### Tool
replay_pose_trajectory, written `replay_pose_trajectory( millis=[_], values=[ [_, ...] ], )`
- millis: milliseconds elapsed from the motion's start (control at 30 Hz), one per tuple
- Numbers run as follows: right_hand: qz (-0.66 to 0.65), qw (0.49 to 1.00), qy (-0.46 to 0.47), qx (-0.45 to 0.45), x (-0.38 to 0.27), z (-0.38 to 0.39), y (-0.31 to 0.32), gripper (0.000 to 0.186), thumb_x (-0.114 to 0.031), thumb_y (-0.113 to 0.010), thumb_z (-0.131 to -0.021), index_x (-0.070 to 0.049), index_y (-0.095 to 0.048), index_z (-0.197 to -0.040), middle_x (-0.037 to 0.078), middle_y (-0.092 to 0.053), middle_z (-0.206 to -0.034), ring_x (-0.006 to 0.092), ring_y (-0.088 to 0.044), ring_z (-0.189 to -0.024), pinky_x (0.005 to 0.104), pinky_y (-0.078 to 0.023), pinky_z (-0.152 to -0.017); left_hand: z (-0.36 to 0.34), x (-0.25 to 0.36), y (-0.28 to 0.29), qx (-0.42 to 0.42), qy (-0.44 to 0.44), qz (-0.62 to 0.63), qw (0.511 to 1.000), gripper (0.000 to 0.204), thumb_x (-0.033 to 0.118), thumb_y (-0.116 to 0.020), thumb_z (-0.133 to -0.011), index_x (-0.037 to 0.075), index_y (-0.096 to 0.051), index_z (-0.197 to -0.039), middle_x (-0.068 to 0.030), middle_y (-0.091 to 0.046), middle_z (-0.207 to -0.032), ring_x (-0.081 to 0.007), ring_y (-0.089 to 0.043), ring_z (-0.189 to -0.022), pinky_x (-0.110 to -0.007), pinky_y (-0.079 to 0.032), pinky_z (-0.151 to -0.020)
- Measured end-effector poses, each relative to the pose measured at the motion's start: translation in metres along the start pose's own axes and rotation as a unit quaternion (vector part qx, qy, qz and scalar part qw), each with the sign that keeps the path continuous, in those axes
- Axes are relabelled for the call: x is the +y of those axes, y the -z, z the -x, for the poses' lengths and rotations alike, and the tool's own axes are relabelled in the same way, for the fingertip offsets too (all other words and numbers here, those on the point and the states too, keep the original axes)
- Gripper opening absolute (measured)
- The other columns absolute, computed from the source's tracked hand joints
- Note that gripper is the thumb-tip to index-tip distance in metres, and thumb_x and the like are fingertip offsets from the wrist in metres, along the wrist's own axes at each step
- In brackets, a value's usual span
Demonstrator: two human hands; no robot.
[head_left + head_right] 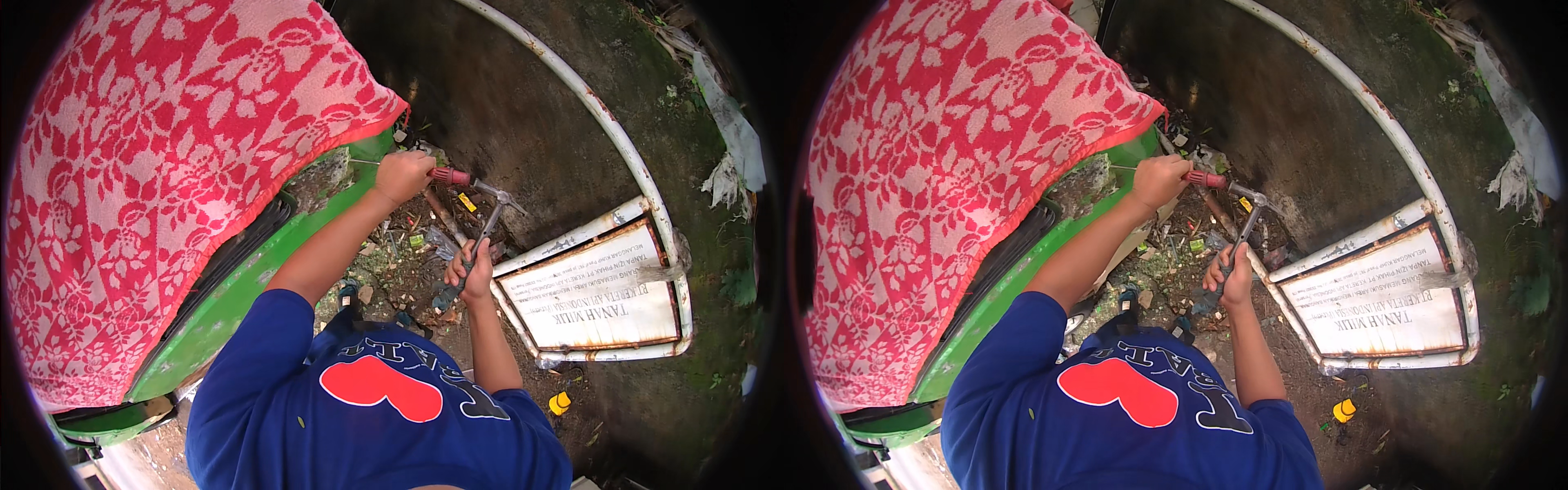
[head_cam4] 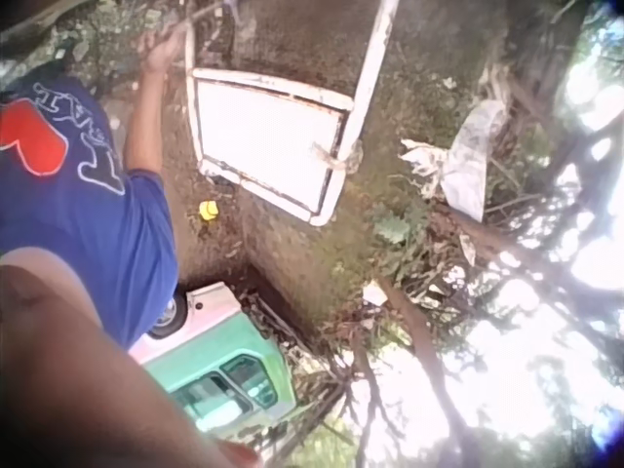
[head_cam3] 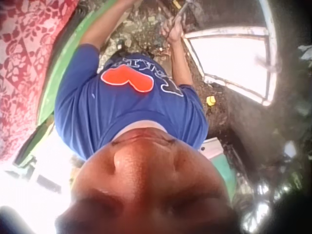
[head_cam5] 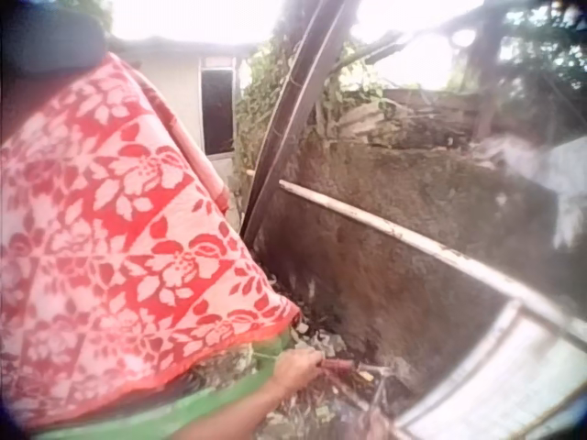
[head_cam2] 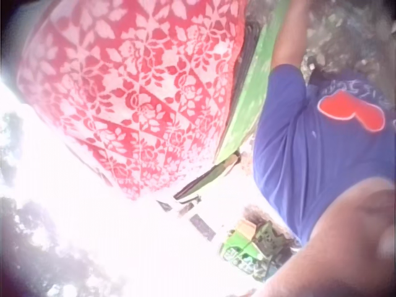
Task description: The person uses a hammer and a screwdriver to repeatedly strike and pry at a green metal frame covered by a red patterned cloth. The person adjusts the tools and repositions their hands while working on the same area of the frame.
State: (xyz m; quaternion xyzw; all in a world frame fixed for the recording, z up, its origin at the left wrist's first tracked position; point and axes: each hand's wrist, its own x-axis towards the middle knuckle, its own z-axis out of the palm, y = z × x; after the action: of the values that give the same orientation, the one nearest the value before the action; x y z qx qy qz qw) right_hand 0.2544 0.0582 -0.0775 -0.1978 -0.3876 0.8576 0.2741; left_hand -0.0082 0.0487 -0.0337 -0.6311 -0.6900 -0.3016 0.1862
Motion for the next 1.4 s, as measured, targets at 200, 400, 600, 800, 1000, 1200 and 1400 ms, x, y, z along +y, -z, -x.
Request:
replay_pose_trajectory(
  millis=[200,400,600,800,1000,1200,1400],
  values=[
    [-0.083,0.995,0.062,0.007,-0.011,0.01,-0.001,0.055,-0.062,-0.031,-0.105,-0.013,-0.04,-0.08,0.001,-0.037,-0.053,0.016,-0.043,-0.039,0.0345,-0.046,-0.045,0.006,0.005,0.004,0.006,-0.002,0.019,1.0,0.012,0.022,-0.075,-0.078,0.017,-0.069,-0.086,-0.0034,-0.063,-0.075,-0.0269,-0.067,-0.069,-0.042,-0.054,-0.059],
    [-0.105,0.987,0.119,0.009,-0.013,0.015,0.004,0.056,-0.065,-0.031,-0.104,-0.015,-0.038,-0.081,0.001,-0.037,-0.052,0.0156,-0.043,-0.038,0.0331,-0.045,-0.044,0.009,0.007,0.006,-0.01,0.006,0.016,1.0,0.012,0.023,-0.075,-0.078,0.016,-0.07,-0.086,-0.004,-0.063,-0.076,-0.0269,-0.068,-0.071,-0.042,-0.054,-0.061],
    [-0.035,0.998,0.042,0.039,-0.011,0.009,0.01,0.054,-0.063,-0.032,-0.104,-0.014,-0.039,-0.081,0.0,-0.037,-0.052,0.016,-0.043,-0.039,0.0332,-0.046,-0.045,0.006,0.009,0.005,-0.026,0.018,0.006,0.999,0.012,0.022,-0.075,-0.077,0.016,-0.069,-0.085,-0.0038,-0.064,-0.078,-0.027,-0.068,-0.073,-0.042,-0.054,-0.062],
    [0.015,0.999,0.012,0.044,-0.003,0.0,-0.001,0.053,-0.062,-0.031,-0.105,-0.015,-0.039,-0.081,0.0,-0.035,-0.051,0.0158,-0.04,-0.037,0.0338,-0.044,-0.043,0.013,0.006,0.001,-0.067,0.016,0.009,0.998,0.012,0.022,-0.076,-0.077,0.016,-0.069,-0.085,-0.004,-0.064,-0.079,-0.0267,-0.068,-0.074,-0.041,-0.054,-0.063],
    [0.035,0.999,0.008,0.015,-0.007,0.003,-0.003,0.055,-0.062,-0.03,-0.105,-0.013,-0.041,-0.082,0.002,-0.037,-0.051,0.0169,-0.043,-0.038,0.0347,-0.045,-0.045,0.008,0.004,0.01,-0.02,0.015,0.03,0.999,0.013,0.022,-0.076,-0.077,0.013,-0.067,-0.081,-0.0059,-0.063,-0.078,-0.0283,-0.068,-0.072,-0.042,-0.053,-0.061],
    [-0.016,0.998,0.063,0.025,-0.01,0.028,0.005,0.054,-0.061,-0.03,-0.106,-0.013,-0.04,-0.082,0.002,-0.037,-0.051,0.017,-0.043,-0.038,0.0343,-0.046,-0.046,0.029,0.009,0.038,0.004,-0.042,0.067,0.997,0.02,0.02,-0.076,-0.078,0.009,-0.06,-0.076,-0.0063,-0.061,-0.078,-0.0302,-0.062,-0.067,-0.042,-0.05,-0.06],
    [0.037,0.998,0.048,0.013,-0.027,0.042,0.007,0.055,-0.06,-0.029,-0.106,-0.012,-0.04,-0.082,0.003,-0.038,-0.051,0.0173,-0.044,-0.039,0.0344,-0.047,-0.046,0.05,0.007,0.09,0.044,0.002,0.201,0.979,0.011,0.009,-0.072,-0.084,0.009,-0.071,-0.095,-0.0089,-0.059,-0.09,-0.0295,-0.059,-0.086,-0.041,-0.048,-0.074]
  ],
)
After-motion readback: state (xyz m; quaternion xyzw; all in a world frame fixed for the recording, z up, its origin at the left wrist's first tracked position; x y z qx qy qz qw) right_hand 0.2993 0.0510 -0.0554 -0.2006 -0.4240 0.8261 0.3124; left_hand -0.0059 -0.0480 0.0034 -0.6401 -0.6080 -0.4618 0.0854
